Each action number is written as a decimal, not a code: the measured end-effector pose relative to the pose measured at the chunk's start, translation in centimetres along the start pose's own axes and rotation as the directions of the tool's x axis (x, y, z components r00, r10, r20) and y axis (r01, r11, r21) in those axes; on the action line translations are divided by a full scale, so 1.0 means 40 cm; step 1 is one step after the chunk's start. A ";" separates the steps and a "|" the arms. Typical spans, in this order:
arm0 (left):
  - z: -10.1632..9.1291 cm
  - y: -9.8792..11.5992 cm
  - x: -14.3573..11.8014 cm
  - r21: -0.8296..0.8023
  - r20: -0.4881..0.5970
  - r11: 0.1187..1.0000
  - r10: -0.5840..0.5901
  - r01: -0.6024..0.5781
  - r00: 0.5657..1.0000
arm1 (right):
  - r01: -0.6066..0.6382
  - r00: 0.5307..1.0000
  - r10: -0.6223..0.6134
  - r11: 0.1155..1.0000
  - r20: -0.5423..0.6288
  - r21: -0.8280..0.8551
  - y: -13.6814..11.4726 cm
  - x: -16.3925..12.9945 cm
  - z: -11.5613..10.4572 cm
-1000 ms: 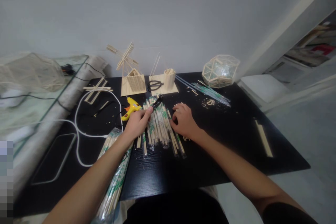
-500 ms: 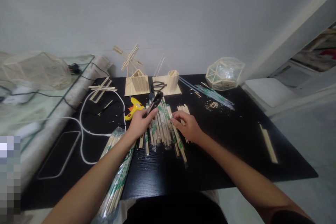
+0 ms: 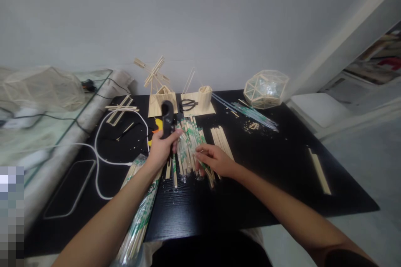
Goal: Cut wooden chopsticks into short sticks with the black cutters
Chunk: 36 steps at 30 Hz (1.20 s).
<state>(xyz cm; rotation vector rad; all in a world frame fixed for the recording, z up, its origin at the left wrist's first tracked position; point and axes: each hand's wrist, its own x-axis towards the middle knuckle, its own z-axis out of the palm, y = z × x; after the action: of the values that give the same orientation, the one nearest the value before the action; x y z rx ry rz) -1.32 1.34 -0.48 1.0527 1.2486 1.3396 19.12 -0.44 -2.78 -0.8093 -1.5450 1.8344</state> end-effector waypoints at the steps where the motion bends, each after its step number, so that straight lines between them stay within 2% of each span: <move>1: -0.001 0.003 0.004 -0.053 -0.052 0.999 -0.005 0.003 0.999 | -0.018 1.000 0.018 1.000 0.021 -0.006 -0.003 0.000 -0.002; 3: -0.001 0.007 0.010 -0.125 -0.122 0.992 -0.019 0.004 0.992 | -0.053 0.997 0.053 0.999 0.051 -0.009 -0.009 -0.001 -0.004; 6: 0.003 0.005 0.011 -0.109 -0.137 0.994 -0.019 0.004 0.990 | -0.067 0.997 0.066 0.998 0.050 0.018 -0.019 -0.002 -0.003; 14: 0.021 -0.015 -0.020 0.125 0.014 0.991 0.034 -0.036 0.999 | -0.033 0.999 0.035 0.996 -0.016 0.085 -0.024 -0.004 0.012; 17: 0.023 -0.015 -0.027 0.151 0.067 0.988 0.033 -0.043 0.997 | -0.031 0.999 0.034 0.996 -0.028 0.088 -0.018 0.002 0.004; 19: 0.020 -0.011 -0.025 0.130 0.054 0.991 0.036 -0.043 0.998 | -0.007 0.999 0.011 0.996 -0.040 0.090 -0.014 0.007 -0.007; 22: 0.010 -0.003 -0.012 0.002 -0.040 0.999 0.039 -0.039 0.998 | -0.004 0.998 0.009 0.997 -0.069 0.076 -0.011 0.010 -0.030; 24: -0.001 0.001 0.002 -0.084 -0.118 0.995 0.043 -0.053 0.992 | -0.038 0.996 0.039 0.999 -0.076 0.018 -0.013 0.007 -0.047; 26: -0.013 0.001 0.014 -0.091 -0.140 0.994 0.046 -0.059 0.989 | -0.071 0.995 0.066 0.995 -0.069 -0.068 -0.021 0.003 -0.063; 29: -0.023 -0.008 0.022 -0.007 -0.082 0.998 0.056 -0.056 0.995 | -0.085 0.995 0.072 0.978 -0.074 -0.191 -0.041 -0.006 -0.079; 33: -0.021 -0.023 0.014 0.190 -0.053 0.978 0.103 -0.092 0.993 | -0.098 0.991 0.064 0.940 -0.114 -0.327 -0.076 -0.030 -0.100; 36: -0.017 -0.023 0.009 0.219 -0.045 0.971 0.107 -0.095 0.993 | -0.121 0.990 0.076 0.893 -0.119 -0.434 -0.102 -0.064 -0.128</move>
<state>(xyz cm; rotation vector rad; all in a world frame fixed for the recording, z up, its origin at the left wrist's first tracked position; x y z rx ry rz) -1.95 1.61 -1.48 1.2520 1.4238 1.3394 24.95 1.35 0.72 -1.1857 -1.9161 1.4962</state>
